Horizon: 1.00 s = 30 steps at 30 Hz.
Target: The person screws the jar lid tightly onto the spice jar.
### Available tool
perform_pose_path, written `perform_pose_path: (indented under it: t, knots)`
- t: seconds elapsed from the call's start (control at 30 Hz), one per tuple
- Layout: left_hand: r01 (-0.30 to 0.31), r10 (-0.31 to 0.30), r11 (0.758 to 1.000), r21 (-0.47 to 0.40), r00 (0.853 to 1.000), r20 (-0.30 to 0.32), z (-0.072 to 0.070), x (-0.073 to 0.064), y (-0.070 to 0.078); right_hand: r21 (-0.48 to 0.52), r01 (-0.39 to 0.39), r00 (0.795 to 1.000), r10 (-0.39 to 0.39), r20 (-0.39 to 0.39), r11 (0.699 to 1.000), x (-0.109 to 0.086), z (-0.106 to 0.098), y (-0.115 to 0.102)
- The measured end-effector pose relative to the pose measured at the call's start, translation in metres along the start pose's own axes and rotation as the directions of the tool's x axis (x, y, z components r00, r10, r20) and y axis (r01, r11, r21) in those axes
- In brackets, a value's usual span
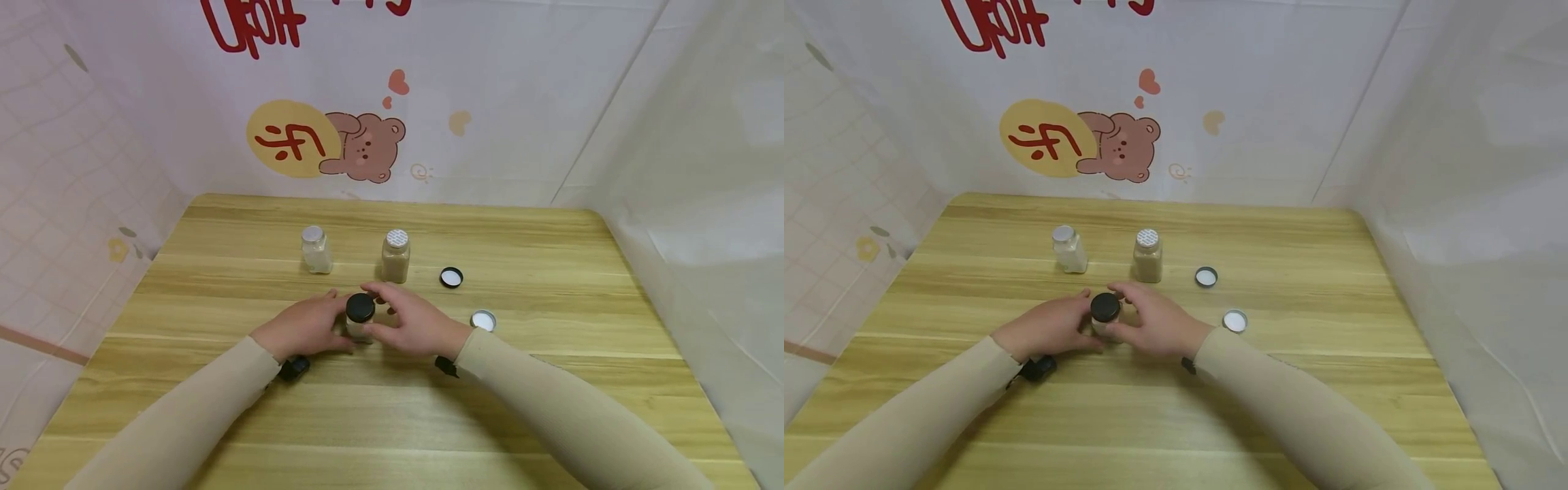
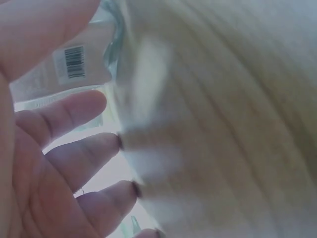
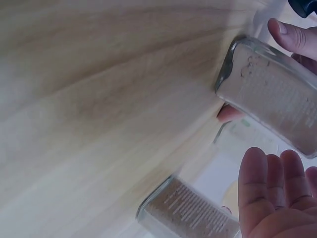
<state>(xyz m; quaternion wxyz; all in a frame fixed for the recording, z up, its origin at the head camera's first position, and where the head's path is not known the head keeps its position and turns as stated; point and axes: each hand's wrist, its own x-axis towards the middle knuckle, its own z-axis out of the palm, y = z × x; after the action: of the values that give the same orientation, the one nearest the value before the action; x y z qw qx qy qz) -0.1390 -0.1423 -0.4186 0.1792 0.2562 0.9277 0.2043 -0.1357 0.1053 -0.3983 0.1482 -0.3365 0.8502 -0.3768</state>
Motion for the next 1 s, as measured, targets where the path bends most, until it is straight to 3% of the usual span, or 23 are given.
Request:
perform_pose_path:
  t: [0.13, 0.4, 0.7, 1.0]
  knots:
    - [0.010, -0.010, 1.000, -0.023, 1.000, 0.021, -0.004, -0.001, -0.001, -0.006, -0.003, 1.000, 0.003, -0.008, 1.000, -0.004, -0.003, -0.001]
    - [0.040, -0.040, 0.999, 0.028, 0.999, 0.013, -0.014, -0.003, -0.004, -0.024, -0.009, 1.000, 0.008, -0.017, 1.000, -0.011, -0.011, 0.003]
    - [0.095, -0.094, 0.994, 0.061, 0.995, -0.017, -0.022, -0.007, -0.013, -0.011, -0.047, 0.998, 0.047, -0.046, 0.999, -0.022, -0.022, 0.007]
    - [0.150, -0.145, 0.987, 0.051, 0.986, -0.084, -0.034, -0.014, -0.026, -0.074, -0.036, 0.989, 0.025, -0.146, 0.997, -0.031, -0.034, 0.021]
